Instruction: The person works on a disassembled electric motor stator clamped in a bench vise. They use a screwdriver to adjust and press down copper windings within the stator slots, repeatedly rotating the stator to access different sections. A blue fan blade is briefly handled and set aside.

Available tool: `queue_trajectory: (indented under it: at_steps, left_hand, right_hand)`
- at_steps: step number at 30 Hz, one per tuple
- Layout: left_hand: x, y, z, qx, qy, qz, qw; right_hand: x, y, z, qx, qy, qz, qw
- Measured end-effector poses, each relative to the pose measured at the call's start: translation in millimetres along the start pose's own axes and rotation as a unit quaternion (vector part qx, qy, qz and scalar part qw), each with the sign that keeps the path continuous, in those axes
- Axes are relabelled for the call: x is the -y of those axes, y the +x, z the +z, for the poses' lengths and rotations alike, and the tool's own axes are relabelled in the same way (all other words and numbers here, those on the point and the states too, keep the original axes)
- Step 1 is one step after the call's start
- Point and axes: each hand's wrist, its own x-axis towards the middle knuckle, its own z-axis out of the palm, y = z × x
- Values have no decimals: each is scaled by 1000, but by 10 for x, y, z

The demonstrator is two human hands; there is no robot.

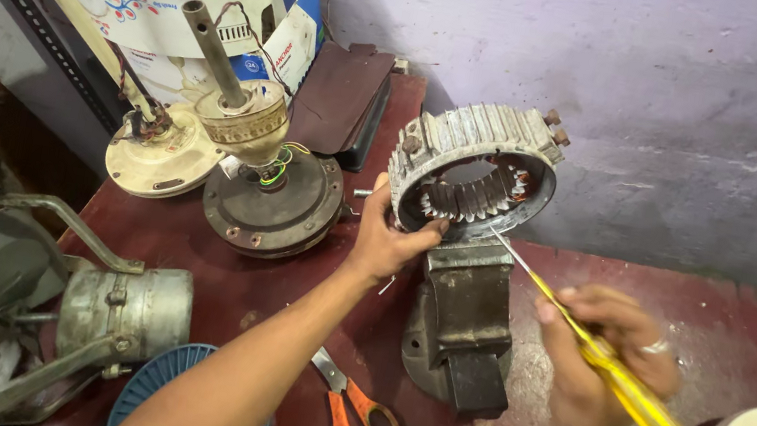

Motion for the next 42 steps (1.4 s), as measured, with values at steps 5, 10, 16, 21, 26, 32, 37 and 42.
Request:
queue_trajectory:
  at_steps: [5, 10, 16, 21, 26, 32, 37, 42]
  left_hand:
    - [24, 10, -4, 6, -34, -14, 999]
    - [63, 3, 4, 12, -40, -23, 999]
    - [128, -14, 3, 12, -114, -59, 992]
    - [124, -17, 1, 9, -72, -65, 995]
    - [119, -23, 5, 9, -72, -78, 994]
    - [74, 7, -2, 12, -100, -96, 990]
    - [-9, -5, 6, 20, -59, -76, 995]
    - [-39, -2, 12, 17, -59, -83, 995]
  right_hand:
    - [-178, -22, 249, 56, 12, 22, 998]
    - [-177, -113, 356, 50, -45, -11, 998]
    - [-135, -122, 369, 24, -118, -49, 991]
    - [-145, -118, 373, 20, -105, -43, 993]
    - [-221, -115, 392, 27, -86, -66, 994]
    - [-235, -85, 460, 31, -102, -99, 989]
    - [-151, -17, 490, 58, -146, -135, 978]
    - [-92, 29, 547, 58, -157, -142, 976]
